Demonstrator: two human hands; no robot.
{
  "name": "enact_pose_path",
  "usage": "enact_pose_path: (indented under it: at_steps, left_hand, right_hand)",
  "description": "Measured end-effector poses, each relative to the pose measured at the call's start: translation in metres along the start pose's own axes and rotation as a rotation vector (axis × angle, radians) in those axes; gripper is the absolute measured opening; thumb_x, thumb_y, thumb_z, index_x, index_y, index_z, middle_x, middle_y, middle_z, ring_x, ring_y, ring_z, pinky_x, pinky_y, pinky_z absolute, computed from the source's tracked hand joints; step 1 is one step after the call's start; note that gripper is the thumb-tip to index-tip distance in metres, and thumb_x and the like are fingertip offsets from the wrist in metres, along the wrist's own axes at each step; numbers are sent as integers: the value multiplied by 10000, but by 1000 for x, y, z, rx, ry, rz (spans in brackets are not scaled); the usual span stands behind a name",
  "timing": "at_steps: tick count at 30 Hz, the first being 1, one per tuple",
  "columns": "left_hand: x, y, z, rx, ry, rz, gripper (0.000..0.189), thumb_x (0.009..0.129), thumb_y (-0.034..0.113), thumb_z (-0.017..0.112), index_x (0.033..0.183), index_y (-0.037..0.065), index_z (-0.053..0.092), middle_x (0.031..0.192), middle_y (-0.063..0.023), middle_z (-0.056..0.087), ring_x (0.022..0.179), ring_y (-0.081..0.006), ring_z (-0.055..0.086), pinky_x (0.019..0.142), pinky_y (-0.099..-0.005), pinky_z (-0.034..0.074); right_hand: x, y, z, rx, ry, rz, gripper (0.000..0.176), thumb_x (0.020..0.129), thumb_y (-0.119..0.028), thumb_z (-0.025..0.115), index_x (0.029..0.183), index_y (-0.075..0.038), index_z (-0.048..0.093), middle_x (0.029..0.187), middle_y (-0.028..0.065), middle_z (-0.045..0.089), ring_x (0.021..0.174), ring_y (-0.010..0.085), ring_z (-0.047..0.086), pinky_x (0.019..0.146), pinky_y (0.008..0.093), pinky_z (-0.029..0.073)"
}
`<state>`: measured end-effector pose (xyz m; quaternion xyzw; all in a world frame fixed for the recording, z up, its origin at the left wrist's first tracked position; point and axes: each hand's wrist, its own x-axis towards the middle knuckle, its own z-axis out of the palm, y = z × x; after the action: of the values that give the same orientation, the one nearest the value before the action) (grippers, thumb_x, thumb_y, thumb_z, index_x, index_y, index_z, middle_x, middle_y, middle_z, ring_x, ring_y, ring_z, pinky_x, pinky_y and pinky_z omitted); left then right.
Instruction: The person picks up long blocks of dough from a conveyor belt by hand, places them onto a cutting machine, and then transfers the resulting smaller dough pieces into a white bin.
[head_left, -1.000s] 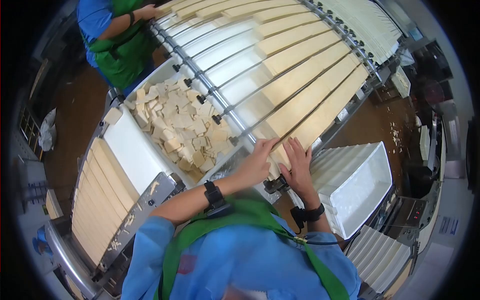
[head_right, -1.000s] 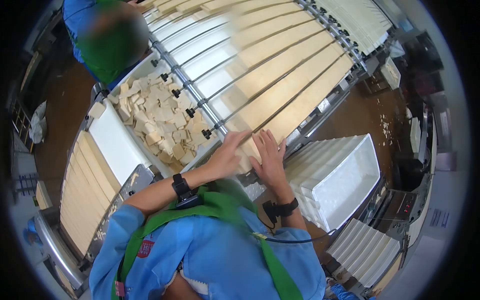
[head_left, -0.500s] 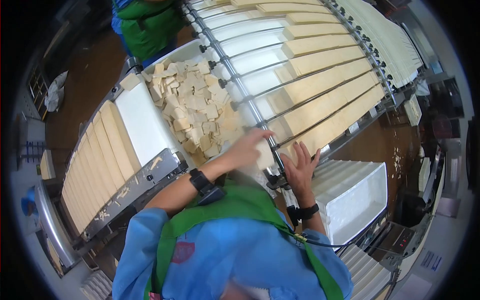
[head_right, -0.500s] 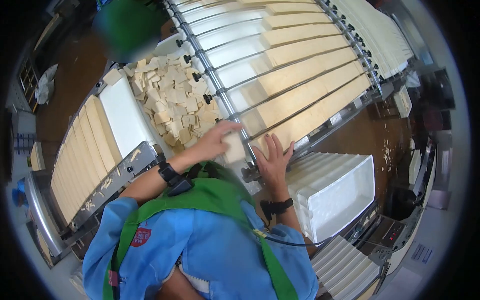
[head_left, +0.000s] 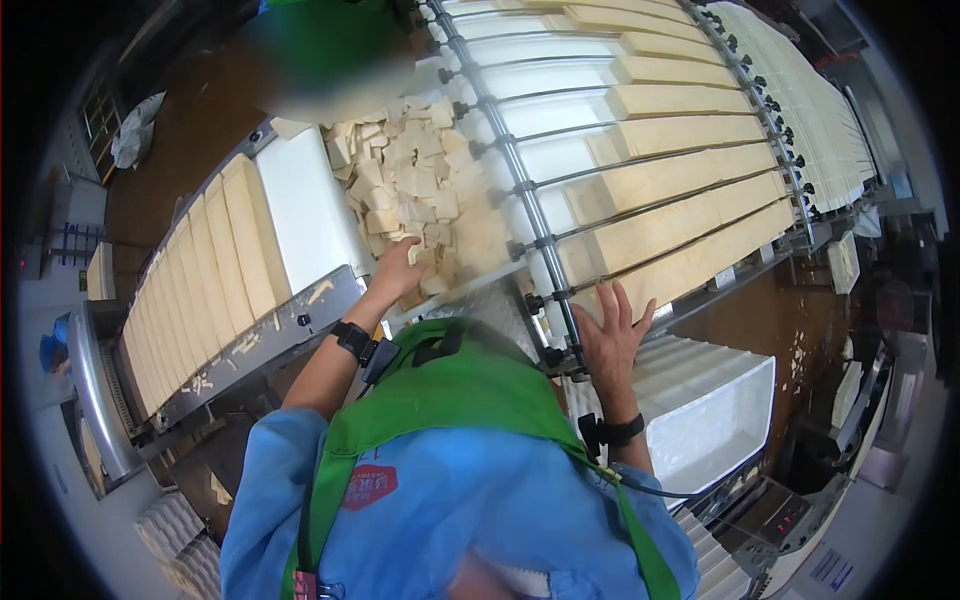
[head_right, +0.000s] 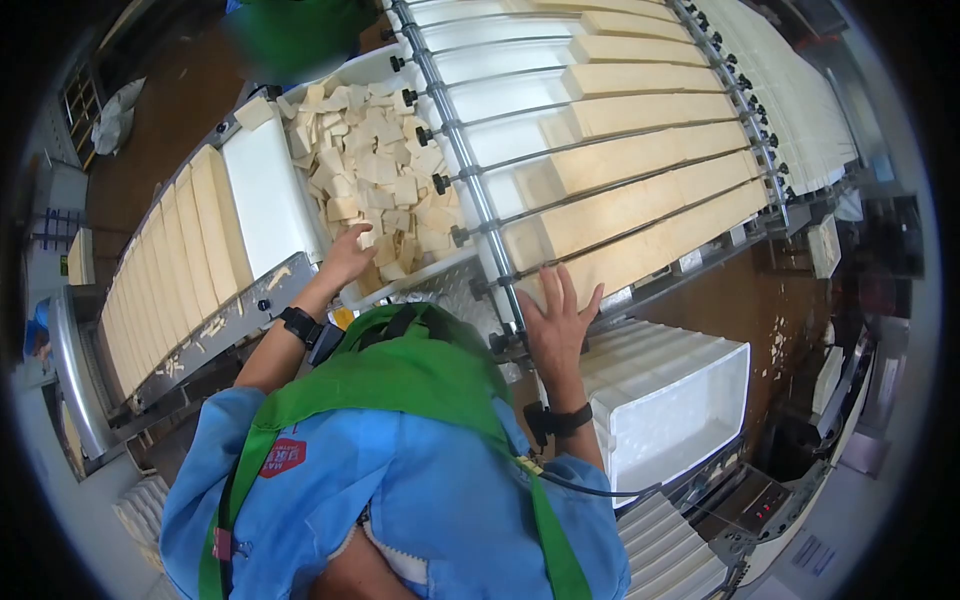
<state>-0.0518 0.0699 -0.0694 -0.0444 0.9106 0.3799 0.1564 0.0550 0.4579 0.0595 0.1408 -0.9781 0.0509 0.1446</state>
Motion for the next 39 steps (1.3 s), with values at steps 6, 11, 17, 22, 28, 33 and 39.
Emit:
enact_pose_path:
  at_steps: [6, 11, 17, 22, 28, 33, 39]
  left_hand:
    - [-25, -18, 11, -53, -129, -130, 561, 944, 325, 717, 1439, 83, 609, 1289, -245, 665, 1226, -413, 646, 1080, -448, 503]
    - [-35, -28, 26, -171, -247, -164, 503, 999, 252, 721, 1429, 24, 593, 1298, -175, 704, 1156, -265, 685, 990, -387, 543]
    - [-48, -38, 27, -262, -218, -142, 513, 992, 285, 694, 1425, 28, 599, 1297, -204, 697, 1126, -324, 703, 965, -415, 557]
    - [-59, -51, 24, -324, -198, -106, 475, 1029, 246, 696, 1443, 45, 579, 1287, -152, 703, 1110, -260, 697, 943, -380, 564]
    - [-114, -65, -46, -474, -27, 25, 419, 1017, 156, 698, 1404, 34, 597, 1159, -121, 707, 920, -177, 711, 851, -336, 585]
    - [-150, -107, -65, -941, 750, -362, 277, 1013, 96, 678, 1278, 20, 656, 1202, -131, 643, 891, -169, 683, 773, -291, 585]
    - [-172, -157, -88, -517, 1276, -587, 440, 968, 108, 682, 1384, 34, 557, 1260, -198, 463, 923, -259, 567, 872, -384, 523]
  right_hand:
    - [9, 2, -5, 24, -37, -11, 253, 853, -163, 801, 1090, -251, 790, 1467, 36, 564, 1490, 313, 444, 1233, 751, 126]
    - [15, 8, -1, -27, -145, -57, 363, 860, -137, 778, 1201, -258, 756, 1514, 66, 537, 1497, 322, 437, 1235, 749, 125]
    - [14, 9, 6, -65, -288, -50, 705, 922, -144, 703, 1580, -182, 451, 1651, 193, 386, 1566, 373, 326, 1240, 741, 106]
    - [19, -6, -4, -44, -418, 45, 780, 935, -267, 733, 1618, -111, 389, 1712, 207, 297, 1611, 382, 221, 1246, 730, 80]
    - [51, -35, -5, -125, -472, -1, 920, 921, -365, 750, 1677, -101, 297, 1713, 260, 260, 1613, 447, 165, 1234, 751, 38]
    - [131, -103, -5, 211, -328, -111, 767, 977, -229, 650, 1662, -98, 331, 1709, 229, 273, 1615, 436, 165, 1258, 699, 35]
    - [237, -275, 24, 417, -332, -694, 692, 982, -188, 657, 1619, -92, 406, 1672, 220, 345, 1589, 435, 235, 1289, 611, 109]
